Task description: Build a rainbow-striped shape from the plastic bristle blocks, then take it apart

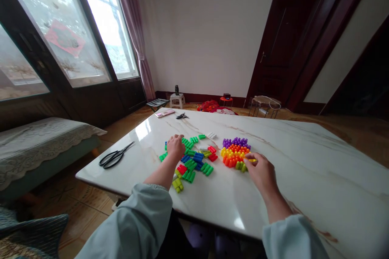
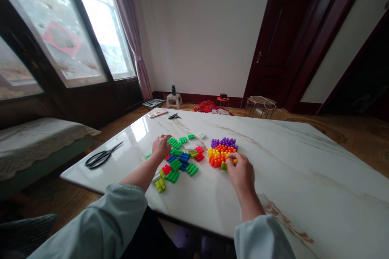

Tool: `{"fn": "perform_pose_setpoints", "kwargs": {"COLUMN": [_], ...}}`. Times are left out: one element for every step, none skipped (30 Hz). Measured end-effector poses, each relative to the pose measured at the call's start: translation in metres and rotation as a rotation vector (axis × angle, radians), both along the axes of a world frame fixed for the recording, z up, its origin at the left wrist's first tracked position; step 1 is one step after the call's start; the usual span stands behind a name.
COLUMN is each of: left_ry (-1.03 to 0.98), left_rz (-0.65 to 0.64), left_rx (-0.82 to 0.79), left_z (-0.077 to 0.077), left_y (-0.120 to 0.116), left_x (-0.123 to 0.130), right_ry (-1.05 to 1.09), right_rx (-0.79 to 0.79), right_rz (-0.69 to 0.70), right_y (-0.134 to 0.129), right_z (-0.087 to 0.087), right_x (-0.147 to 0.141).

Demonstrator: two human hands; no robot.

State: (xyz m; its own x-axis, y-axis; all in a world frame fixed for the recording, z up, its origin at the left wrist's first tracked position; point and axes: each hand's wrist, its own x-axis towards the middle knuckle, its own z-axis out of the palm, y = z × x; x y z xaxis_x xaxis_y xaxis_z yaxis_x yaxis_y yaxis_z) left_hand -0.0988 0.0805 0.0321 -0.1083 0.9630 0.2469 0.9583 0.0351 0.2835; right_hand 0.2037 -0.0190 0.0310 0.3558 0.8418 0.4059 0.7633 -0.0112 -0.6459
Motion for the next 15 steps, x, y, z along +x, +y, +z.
{"fn": "perform_pose_setpoints", "kwargs": {"left_ry": [0.020,0.028,0.028,0.020,0.009,-0.004,-0.016,-0.026,-0.033,-0.035,-0.034,-0.032,-0.029,-0.027,-0.027], "left_rz": [0.057,0.109,0.147,0.170,0.178,0.171,0.156,0.140,0.127,0.118,0.112,0.107,0.101,0.097,0.094], "left_rx": [-0.005,-0.018,-0.042,-0.075,-0.109,-0.138,-0.157,-0.166,-0.166,-0.162,-0.157,-0.154,-0.153,-0.151,-0.150], "left_z": [-0.004,-0.009,-0.013,-0.018,-0.022,-0.025,-0.028,-0.030,-0.031,-0.032,-0.032,-0.032,-0.032,-0.032,-0.032], "left_y": [0.003,0.006,0.009,0.011,0.012,0.013,0.014,0.014,0.015,0.016,0.017,0.017,0.018,0.019,0.020], "left_x": [-0.007,-0.014,-0.019,-0.023,-0.026,-0.027,-0.028,-0.029,-0.029,-0.028,-0.028,-0.027,-0.026,-0.025,-0.024], "right_ry": [0.012,0.020,0.026,0.029,0.031,0.032,0.033,0.035,0.037,0.038,0.040,0.043,0.046,0.049,0.052], "right_rx": [0.001,0.005,0.010,0.016,0.023,0.028,0.031,0.033,0.034,0.036,0.038,0.040,0.041,0.039,0.034], "right_rz": [0.019,0.038,0.052,0.063,0.073,0.080,0.086,0.091,0.097,0.103,0.108,0.115,0.123,0.131,0.138], "right_y": [0.000,0.000,0.000,0.000,0.001,0.001,0.001,0.001,0.001,0.001,0.001,0.001,0.001,0.001,0.001], "right_z": [0.001,0.002,0.003,0.003,0.004,0.004,0.004,0.004,0.004,0.004,0.004,0.003,0.003,0.003,0.002], "right_x": [-0.003,-0.006,-0.008,-0.010,-0.011,-0.012,-0.013,-0.013,-0.014,-0.014,-0.015,-0.015,-0.016,-0.016,-0.016]}}
